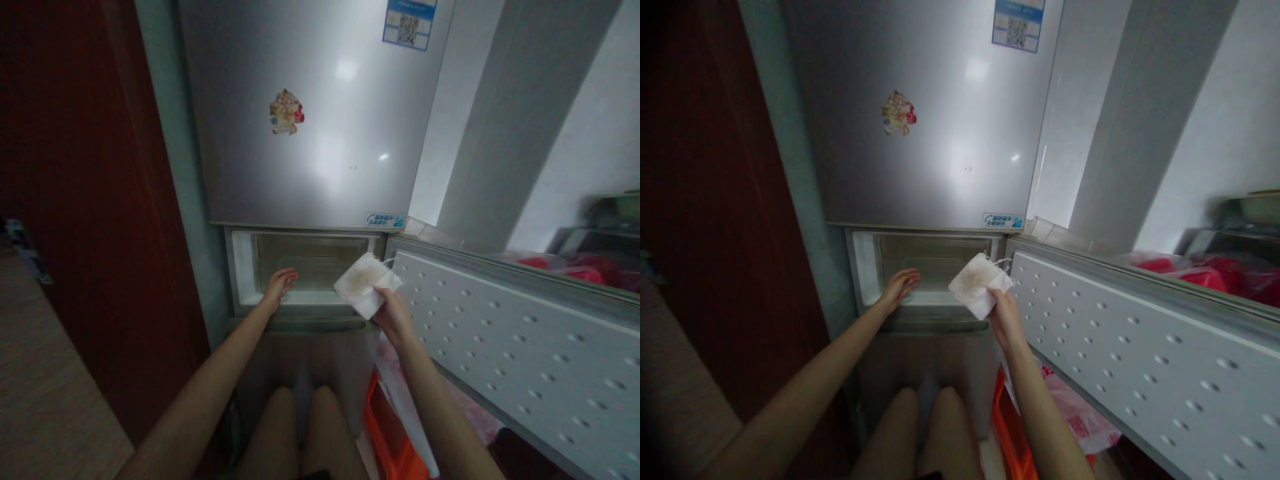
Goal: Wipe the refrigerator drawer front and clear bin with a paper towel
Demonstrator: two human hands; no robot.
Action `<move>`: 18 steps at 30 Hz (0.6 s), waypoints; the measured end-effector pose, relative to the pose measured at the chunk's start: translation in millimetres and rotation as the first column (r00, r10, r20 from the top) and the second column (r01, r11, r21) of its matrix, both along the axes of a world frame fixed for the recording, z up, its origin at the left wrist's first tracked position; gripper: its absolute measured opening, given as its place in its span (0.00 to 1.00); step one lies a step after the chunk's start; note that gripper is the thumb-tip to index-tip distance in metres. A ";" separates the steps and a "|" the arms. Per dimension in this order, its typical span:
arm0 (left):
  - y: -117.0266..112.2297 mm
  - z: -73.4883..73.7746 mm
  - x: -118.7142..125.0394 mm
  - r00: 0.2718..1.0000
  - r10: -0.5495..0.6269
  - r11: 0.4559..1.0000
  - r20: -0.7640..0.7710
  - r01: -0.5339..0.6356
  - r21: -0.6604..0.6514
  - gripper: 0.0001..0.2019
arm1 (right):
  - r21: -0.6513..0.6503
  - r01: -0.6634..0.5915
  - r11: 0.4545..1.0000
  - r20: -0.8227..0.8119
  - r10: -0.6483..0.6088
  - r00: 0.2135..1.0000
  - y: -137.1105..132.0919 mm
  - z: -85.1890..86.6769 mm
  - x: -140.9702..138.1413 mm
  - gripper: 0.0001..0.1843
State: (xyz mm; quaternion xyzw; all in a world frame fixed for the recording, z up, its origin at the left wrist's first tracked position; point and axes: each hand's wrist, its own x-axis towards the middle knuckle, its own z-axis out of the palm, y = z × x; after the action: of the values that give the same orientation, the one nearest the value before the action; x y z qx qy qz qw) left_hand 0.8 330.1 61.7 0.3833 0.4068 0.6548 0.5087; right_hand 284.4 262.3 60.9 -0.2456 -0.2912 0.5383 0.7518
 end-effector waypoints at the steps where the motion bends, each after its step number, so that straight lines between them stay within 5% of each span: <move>1: 2.9 4.5 -1.9 1.000 0.003 1.000 0.018 -0.004 0.001 0.07 | -0.033 -0.020 0.999 -0.032 0.019 0.999 10.9 -2.5 -7.1 0.14; 9: 24.4 39.1 -13.8 0.987 -0.012 1.000 0.159 0.009 0.018 0.09 | -0.052 -0.042 0.998 -0.263 0.027 0.964 94.0 2.6 -59.0 0.19; 18: 52.1 62.0 -12.9 0.966 -0.041 0.999 0.255 0.041 0.005 0.07 | 0.001 -0.087 0.996 -0.305 0.084 0.949 140.2 30.3 -80.6 0.21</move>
State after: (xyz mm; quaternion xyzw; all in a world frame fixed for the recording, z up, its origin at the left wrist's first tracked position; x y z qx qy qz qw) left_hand -12.0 382.2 123.7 0.3041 0.3301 0.6880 0.5704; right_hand 203.8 402.6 91.2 -0.1512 -0.1788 0.6035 0.7622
